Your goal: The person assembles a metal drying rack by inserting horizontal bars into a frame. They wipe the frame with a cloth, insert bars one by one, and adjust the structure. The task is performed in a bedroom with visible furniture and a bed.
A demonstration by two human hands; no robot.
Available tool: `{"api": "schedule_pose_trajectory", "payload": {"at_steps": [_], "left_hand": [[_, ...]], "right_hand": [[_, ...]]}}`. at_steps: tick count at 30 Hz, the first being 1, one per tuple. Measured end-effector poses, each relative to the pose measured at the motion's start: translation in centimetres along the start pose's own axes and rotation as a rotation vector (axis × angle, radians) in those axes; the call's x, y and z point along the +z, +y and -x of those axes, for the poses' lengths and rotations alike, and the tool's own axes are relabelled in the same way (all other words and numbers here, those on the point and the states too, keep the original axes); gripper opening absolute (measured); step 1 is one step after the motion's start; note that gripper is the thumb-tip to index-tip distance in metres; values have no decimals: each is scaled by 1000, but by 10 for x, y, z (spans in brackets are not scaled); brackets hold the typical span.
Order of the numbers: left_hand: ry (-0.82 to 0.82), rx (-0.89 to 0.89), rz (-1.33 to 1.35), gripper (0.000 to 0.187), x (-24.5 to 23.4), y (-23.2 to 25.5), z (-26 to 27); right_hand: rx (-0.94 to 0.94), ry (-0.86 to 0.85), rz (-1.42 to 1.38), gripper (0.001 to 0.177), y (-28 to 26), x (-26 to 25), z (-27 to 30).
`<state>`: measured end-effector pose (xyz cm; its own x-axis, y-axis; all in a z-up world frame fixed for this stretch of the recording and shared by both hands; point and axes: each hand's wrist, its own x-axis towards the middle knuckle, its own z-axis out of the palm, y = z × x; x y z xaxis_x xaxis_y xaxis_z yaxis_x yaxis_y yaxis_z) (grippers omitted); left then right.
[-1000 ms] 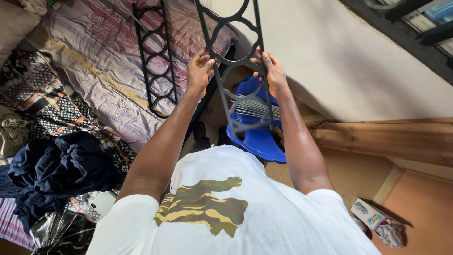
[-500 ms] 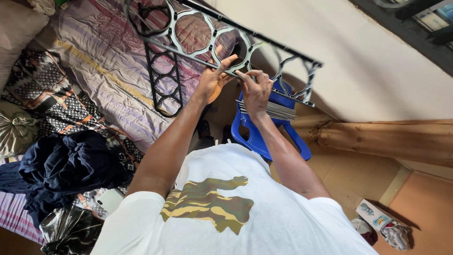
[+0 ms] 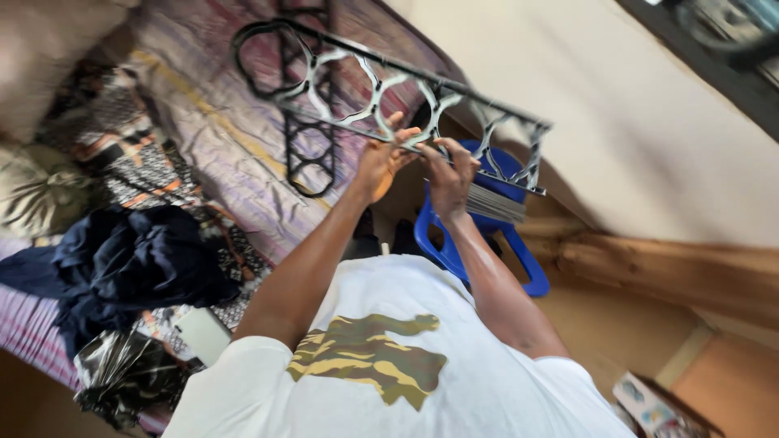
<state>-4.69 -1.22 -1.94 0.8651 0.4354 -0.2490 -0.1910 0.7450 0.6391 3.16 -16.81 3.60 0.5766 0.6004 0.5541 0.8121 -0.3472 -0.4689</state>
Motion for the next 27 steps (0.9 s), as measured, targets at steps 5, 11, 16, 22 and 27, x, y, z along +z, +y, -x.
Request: {"api": "schedule_pose_trajectory", "payload": {"at_steps": [5,11,16,22,27], "left_hand": [[510,388,-622,112,-33,19,19],[700,301,-581,77,-142,22,47],[963,311,-780,43,-214,26,90],[1276,274,-904,52,-292,21,163],[1355,259,-946,52,-348,-8,215]], "right_hand": [[190,-78,-449,23,-13,31,-31],[579,-344,-1158,35,-32,132,-43],[786,-620,-1243,37,-65,223,-23],[263,-815,-630,43,-123,312,61],[389,-1087,-535,50,-155,368,131]]}}
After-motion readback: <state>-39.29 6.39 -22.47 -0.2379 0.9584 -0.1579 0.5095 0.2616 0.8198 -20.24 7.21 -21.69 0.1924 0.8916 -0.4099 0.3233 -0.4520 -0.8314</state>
